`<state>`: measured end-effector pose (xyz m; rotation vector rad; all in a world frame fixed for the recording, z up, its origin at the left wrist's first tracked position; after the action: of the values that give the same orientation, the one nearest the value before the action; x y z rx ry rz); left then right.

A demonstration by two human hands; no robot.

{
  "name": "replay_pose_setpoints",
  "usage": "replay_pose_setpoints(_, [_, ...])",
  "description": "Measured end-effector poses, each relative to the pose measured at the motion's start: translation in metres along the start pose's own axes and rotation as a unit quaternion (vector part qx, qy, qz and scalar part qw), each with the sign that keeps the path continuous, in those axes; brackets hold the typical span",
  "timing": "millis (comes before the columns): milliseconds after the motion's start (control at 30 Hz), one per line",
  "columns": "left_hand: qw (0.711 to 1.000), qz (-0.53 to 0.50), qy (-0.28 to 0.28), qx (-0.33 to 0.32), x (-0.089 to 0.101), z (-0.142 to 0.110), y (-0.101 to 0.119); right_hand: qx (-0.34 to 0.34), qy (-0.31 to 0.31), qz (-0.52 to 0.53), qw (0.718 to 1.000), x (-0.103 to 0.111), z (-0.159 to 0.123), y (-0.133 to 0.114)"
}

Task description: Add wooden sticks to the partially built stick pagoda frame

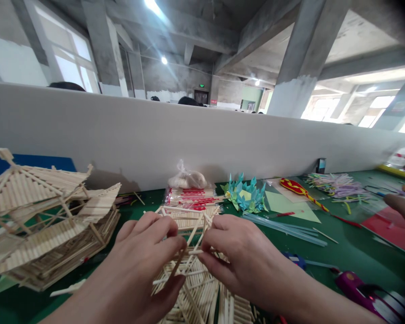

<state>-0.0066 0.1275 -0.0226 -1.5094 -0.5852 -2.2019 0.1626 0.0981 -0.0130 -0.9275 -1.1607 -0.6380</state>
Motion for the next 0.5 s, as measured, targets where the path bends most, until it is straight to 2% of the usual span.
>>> replay_pose_setpoints(500, [1.0,-0.004,0.005,-0.026,0.0045,0.0064,0.0035,0.0,0.01,0.003,1.0,-0.0023,-0.0011,-0.0004])
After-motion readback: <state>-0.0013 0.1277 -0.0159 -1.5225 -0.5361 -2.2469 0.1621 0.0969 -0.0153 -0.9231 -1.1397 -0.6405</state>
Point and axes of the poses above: each hand's wrist, its own z-axis towards the middle knuckle, its own x-axis out of the back of the hand, y = z × x, the point moved 2 cm from there along z, towards the middle knuckle, and after that the axes turned 11 degrees about -y, right-handed, at the moved point
